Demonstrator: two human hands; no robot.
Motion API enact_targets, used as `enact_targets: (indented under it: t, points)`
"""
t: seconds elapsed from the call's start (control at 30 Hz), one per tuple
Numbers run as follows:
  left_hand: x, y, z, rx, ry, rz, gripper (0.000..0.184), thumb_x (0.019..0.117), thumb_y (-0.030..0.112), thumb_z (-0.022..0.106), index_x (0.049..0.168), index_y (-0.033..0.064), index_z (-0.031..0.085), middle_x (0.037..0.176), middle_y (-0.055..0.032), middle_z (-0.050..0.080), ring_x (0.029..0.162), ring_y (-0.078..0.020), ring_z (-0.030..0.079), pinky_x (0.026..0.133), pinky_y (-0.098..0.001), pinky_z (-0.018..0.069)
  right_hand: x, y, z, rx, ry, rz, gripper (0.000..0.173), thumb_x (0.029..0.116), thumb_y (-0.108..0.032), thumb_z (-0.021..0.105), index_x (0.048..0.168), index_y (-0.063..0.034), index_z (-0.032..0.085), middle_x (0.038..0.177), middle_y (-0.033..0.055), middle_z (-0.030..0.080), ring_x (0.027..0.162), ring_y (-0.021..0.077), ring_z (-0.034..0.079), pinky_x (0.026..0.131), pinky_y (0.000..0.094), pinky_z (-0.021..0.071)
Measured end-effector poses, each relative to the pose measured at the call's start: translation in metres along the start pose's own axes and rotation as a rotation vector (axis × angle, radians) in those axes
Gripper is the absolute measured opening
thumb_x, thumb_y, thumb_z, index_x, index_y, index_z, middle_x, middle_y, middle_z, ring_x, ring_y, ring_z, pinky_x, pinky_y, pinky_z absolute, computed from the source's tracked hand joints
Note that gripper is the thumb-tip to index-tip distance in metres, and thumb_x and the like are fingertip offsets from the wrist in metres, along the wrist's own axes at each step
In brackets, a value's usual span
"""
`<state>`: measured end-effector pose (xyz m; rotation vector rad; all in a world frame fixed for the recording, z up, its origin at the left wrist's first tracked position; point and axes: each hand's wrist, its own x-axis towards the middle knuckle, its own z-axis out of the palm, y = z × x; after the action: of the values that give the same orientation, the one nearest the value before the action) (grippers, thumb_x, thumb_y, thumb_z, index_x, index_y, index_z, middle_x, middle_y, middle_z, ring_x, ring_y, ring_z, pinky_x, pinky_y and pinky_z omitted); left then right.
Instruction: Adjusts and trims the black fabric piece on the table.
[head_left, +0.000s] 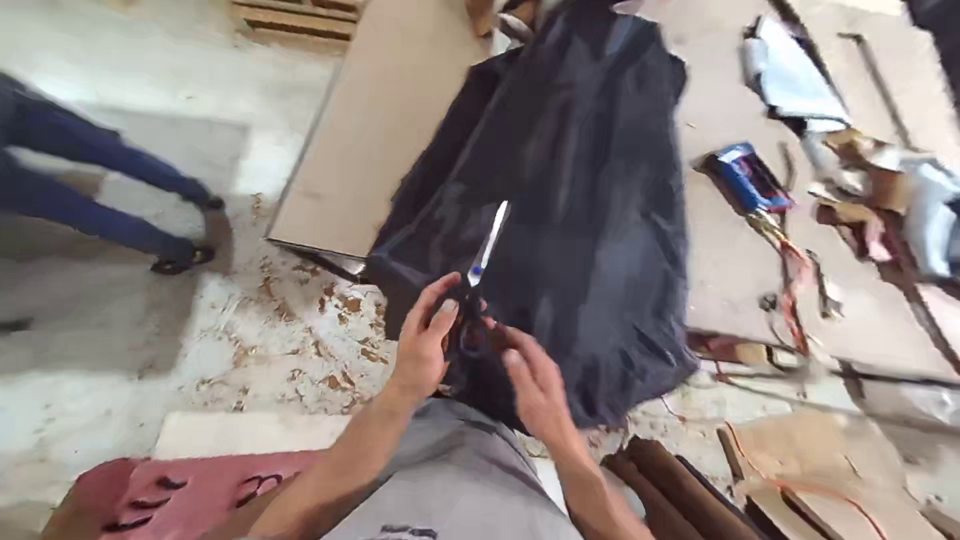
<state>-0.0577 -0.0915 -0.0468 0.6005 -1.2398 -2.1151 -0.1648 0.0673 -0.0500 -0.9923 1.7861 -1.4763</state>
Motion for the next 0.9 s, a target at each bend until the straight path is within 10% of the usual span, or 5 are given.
enact_targets:
  t: [0.13,0.27,0.4,0.67,0.9]
  points:
    - [-0.069,-0.018,0.049,0.316,-0.095,0.26,0.045,0.1078,0.022,0.048,0.144,-0.0033,0.047,0.127,-0.0077,0.07,0.111,-0.0188,0.07,0.097,-0.0386,0.0599,-0.054,-0.012,-0.003,0.58,-0.061,0.155,0.036,0.1075,-0.019,0.043,0.127,0.0035,0.062,0.107,0.0068,0.073,0.091,0.0111,0.071,0.082,0.0324,0.0615]
    - [-0.108,-0.022,0.05,0.152,-0.255,0.185,0.041,0.1066,0.036,0.053,0.143,0.0172,0.055,0.123,0.0017,0.072,0.103,-0.0109,0.072,0.083,-0.0251,0.0621,-0.098,0.01,-0.015,1.177,-0.35,0.264,0.051,0.1009,-0.053,0.045,0.113,-0.0149,0.076,0.116,0.004,0.075,0.098,0.0152,0.072,0.078,0.0315,0.0592]
    - [-0.136,-0.032,0.048,0.216,-0.372,0.214,0.042,0.1045,0.046,0.055,0.139,0.0229,0.061,0.119,0.0046,0.072,0.099,-0.0064,0.07,0.085,-0.0223,0.0597,-0.119,0.001,-0.022,0.991,-0.479,0.206,0.024,0.095,-0.014,0.052,0.114,-0.0184,0.065,0.1,-0.0039,0.073,0.085,0.0082,0.068,0.071,0.0274,0.0572]
    - [-0.215,-0.068,0.078,0.369,-0.087,0.276,0.044,0.1,0.046,0.061,0.142,0.031,0.058,0.13,0.0069,0.069,0.113,-0.0088,0.067,0.094,-0.0254,0.0568,-0.127,0.005,-0.073,0.52,-0.758,0.074,0.014,0.0866,0.005,0.069,0.1,0.0094,0.068,0.089,0.0061,0.071,0.079,0.0044,0.066,0.073,0.0235,0.0569]
    - [-0.271,-0.194,0.133,0.25,0.375,-0.047,0.056,0.1052,0.048,0.05,0.141,0.0056,0.056,0.124,-0.0071,0.071,0.109,-0.0191,0.07,0.093,-0.0382,0.0589,-0.085,0.04,-0.237,0.209,-0.859,-0.075,0.028,0.0933,0.0,0.066,0.12,0.0065,0.067,0.11,0.0113,0.075,0.094,0.0156,0.073,0.082,0.0341,0.0635]
